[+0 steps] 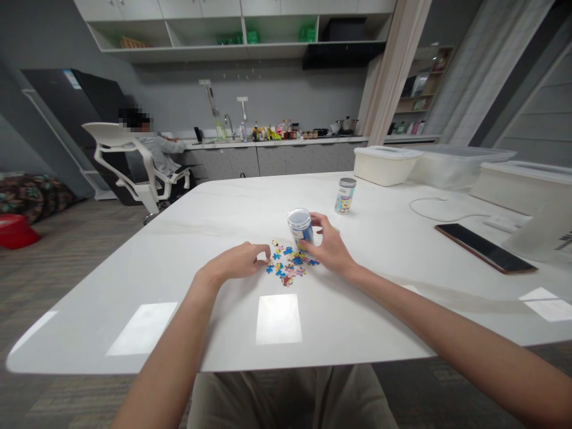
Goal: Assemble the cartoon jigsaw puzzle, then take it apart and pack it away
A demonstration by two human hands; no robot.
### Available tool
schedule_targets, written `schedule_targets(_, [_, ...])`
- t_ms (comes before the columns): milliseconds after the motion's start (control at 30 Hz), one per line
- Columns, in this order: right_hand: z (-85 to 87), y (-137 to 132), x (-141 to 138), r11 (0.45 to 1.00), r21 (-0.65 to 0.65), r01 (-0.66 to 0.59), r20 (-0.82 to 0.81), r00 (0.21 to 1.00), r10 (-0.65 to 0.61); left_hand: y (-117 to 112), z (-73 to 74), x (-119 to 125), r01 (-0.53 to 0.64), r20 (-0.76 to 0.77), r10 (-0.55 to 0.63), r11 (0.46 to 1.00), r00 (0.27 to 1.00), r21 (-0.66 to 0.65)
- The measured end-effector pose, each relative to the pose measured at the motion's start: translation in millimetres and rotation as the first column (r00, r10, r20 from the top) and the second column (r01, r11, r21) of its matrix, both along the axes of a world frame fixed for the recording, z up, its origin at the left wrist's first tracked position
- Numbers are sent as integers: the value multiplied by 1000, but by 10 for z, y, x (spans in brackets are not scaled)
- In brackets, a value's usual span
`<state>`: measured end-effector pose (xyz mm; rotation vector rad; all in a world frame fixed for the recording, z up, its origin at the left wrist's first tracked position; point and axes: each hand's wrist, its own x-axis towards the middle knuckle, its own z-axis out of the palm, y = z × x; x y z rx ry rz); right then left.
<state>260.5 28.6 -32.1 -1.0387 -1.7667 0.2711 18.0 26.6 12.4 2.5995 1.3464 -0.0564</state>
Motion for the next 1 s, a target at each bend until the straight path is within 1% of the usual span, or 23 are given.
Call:
schedule_targets(200, [30,-24,6,1000,11,-25,26,999,25,0,16,7,-25,-52,31,995,998,96])
schedule_targets(267, [37,-38,8,999,27,-39,58,998,38,-10,45,9,-41,-31,48,982,998,183])
schedule_targets(300, [40,-45,9,998,41,-46,81,996,43,-17,59,13,-54,5,54,969,999,243])
schedule_targets(367, [43,-62,7,995,79,-65,132,990,54,-30,77,29,-86,126,41,922,991,377])
schedule_targets(400, [45,-70,6,992,99,-75,155,986,59,-35,77,43,-97,193,11,891,981,444])
schedule_targets(467, [49,-84,1,985,136,-102,193,978,75,-41,59,79,-99,296,-92,815,951,571])
schedule_targets(500, [51,-90,-2,982,149,-117,208,974,85,-42,43,100,-94,320,-147,773,936,627])
schedule_targets(567, [56,-101,-9,975,167,-145,234,967,104,-44,6,143,-72,322,-230,702,918,708])
schedule_targets(633, [61,-111,-17,970,176,-167,254,960,119,-47,-24,176,-50,297,-267,660,917,749])
schedule_targets(733, [70,-130,-31,965,175,-194,281,949,140,-52,-45,202,2,245,-288,651,926,759])
schedule_targets(833, [82,-147,-39,960,170,-223,299,940,165,-64,-39,215,45,204,-295,661,934,749])
schedule_targets(900, [86,-152,-40,959,167,-227,293,940,172,-75,-26,222,34,204,-270,675,941,737])
schedule_targets(1000, [78,-135,-34,966,147,-214,244,954,174,-89,-2,220,-33,252,-216,693,943,720])
